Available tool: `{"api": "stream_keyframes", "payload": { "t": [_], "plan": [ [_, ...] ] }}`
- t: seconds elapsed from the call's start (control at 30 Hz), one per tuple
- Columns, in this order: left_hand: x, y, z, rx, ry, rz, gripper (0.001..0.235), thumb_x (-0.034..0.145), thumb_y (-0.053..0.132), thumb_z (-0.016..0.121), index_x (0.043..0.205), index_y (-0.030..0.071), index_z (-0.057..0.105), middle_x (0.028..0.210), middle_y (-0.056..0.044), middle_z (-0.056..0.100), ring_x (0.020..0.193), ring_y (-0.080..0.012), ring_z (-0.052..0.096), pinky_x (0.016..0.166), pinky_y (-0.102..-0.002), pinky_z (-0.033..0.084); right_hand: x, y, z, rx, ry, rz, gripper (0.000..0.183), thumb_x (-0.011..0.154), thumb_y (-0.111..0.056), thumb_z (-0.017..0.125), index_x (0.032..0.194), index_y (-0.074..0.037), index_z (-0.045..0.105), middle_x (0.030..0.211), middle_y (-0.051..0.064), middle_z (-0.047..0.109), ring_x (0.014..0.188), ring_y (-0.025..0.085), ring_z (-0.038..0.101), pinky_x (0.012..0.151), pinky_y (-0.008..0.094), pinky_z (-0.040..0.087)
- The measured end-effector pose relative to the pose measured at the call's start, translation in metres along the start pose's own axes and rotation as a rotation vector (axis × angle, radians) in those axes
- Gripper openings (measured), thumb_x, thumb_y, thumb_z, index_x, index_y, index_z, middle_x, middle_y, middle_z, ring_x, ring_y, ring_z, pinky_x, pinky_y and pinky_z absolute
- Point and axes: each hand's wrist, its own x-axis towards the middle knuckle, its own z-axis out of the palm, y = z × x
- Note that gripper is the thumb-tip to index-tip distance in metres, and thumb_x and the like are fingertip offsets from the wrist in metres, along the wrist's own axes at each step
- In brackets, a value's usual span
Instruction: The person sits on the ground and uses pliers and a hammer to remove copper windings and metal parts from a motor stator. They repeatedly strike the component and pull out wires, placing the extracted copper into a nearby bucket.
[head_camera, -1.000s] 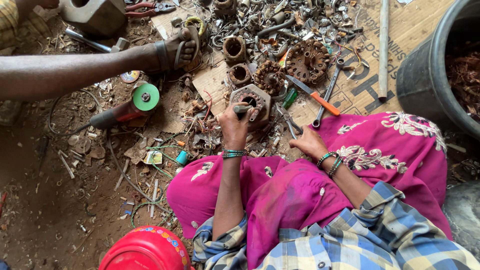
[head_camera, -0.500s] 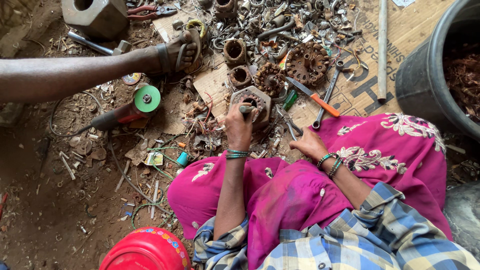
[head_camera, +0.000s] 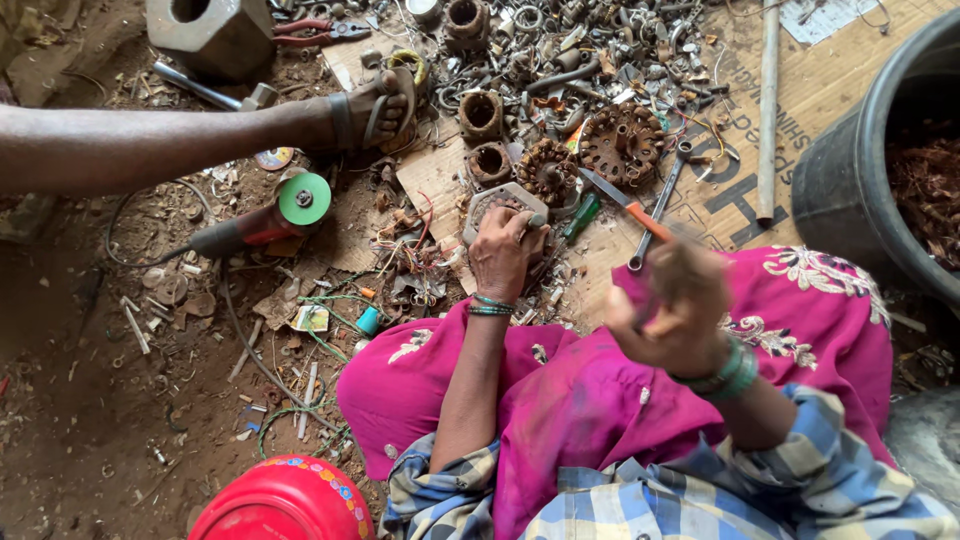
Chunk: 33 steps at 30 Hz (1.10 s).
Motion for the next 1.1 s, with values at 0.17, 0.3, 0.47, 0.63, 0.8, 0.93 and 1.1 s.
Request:
{"api": "stream_keyframes", "payload": {
  "t": [0.17, 0.3, 0.47, 0.63, 0.8, 0.93, 1.1],
  "plan": [
    [-0.002, 0.000, -0.007, -0.020, -0.072, -0.076, 0.029, 0.084, 0.037, 0.081, 0.104, 0.017, 0.078, 0.097, -0.002, 0.070, 0.090, -0.0193, 0.066, 0.071, -0.035, 0.057, 0.015, 0.001, 0.010, -0.414, -0.210, -0.244, 0.053, 0.070, -0.020, 0.080, 0.111, -0.011, 0.048, 0.091, 0.013, 0.050, 0.073, 0.029, 0.055, 0.060, 0.042, 0.045],
    [0.007, 0.005, -0.016, -0.021, 0.111, 0.132, 0.023, 0.080, 0.026, 0.081, 0.101, 0.017, 0.077, 0.105, -0.002, 0.070, 0.103, -0.0243, 0.067, 0.079, -0.037, 0.057, 0.035, 0.006, 0.025, -0.557, -0.646, 0.384, 0.064, 0.074, -0.019, 0.082, 0.124, -0.001, 0.047, 0.092, 0.007, 0.053, 0.054, 0.017, 0.050, 0.047, 0.036, 0.047],
    [-0.004, 0.002, -0.006, -0.045, -0.047, -0.080, 0.025, 0.079, 0.031, 0.085, 0.099, 0.019, 0.078, 0.101, -0.004, 0.071, 0.095, -0.0242, 0.067, 0.070, -0.038, 0.055, 0.014, -0.025, -0.009, -0.238, -0.129, 0.123, 0.065, 0.083, -0.019, 0.080, 0.132, 0.001, 0.042, 0.089, 0.009, 0.054, 0.064, 0.019, 0.052, 0.057, 0.036, 0.045],
    [-0.001, 0.002, -0.008, -0.060, -0.018, -0.035, 0.026, 0.078, 0.030, 0.085, 0.100, 0.018, 0.077, 0.103, -0.003, 0.072, 0.098, -0.0237, 0.068, 0.075, -0.036, 0.057, 0.026, -0.007, 0.019, -0.282, -0.348, 0.314, 0.053, 0.086, -0.017, 0.078, 0.129, -0.005, 0.048, 0.088, 0.014, 0.055, 0.055, 0.022, 0.052, 0.050, 0.036, 0.045],
    [0.012, 0.011, -0.015, -0.081, 0.038, 0.050, 0.021, 0.079, 0.021, 0.082, 0.100, 0.016, 0.079, 0.106, -0.006, 0.074, 0.098, -0.0269, 0.069, 0.082, -0.038, 0.056, 0.029, 0.024, 0.026, -0.503, -0.517, 0.408, 0.073, 0.072, -0.027, 0.086, 0.125, 0.004, 0.047, 0.092, 0.017, 0.061, 0.066, 0.027, 0.063, 0.059, 0.040, 0.054],
    [0.005, -0.004, -0.034, -0.269, 0.076, -0.112, 0.019, 0.086, 0.015, 0.076, 0.105, 0.016, 0.079, 0.117, -0.007, 0.075, 0.102, -0.0225, 0.072, 0.089, -0.034, 0.059, 0.014, 0.017, 0.011, -0.320, -0.278, 0.411, 0.066, 0.073, -0.016, 0.081, 0.125, 0.005, 0.046, 0.092, 0.018, 0.062, 0.075, 0.027, 0.066, 0.066, 0.039, 0.057],
    [0.002, -0.011, -0.042, -0.392, 0.015, -0.353, 0.017, 0.088, 0.023, 0.078, 0.103, 0.016, 0.080, 0.111, -0.005, 0.077, 0.089, -0.0170, 0.076, 0.077, -0.030, 0.064, 0.020, 0.011, 0.012, -0.250, -0.281, 0.533, 0.064, 0.074, -0.015, 0.082, 0.124, 0.004, 0.046, 0.096, 0.015, 0.065, 0.078, 0.025, 0.067, 0.070, 0.039, 0.058]
  ]
}}
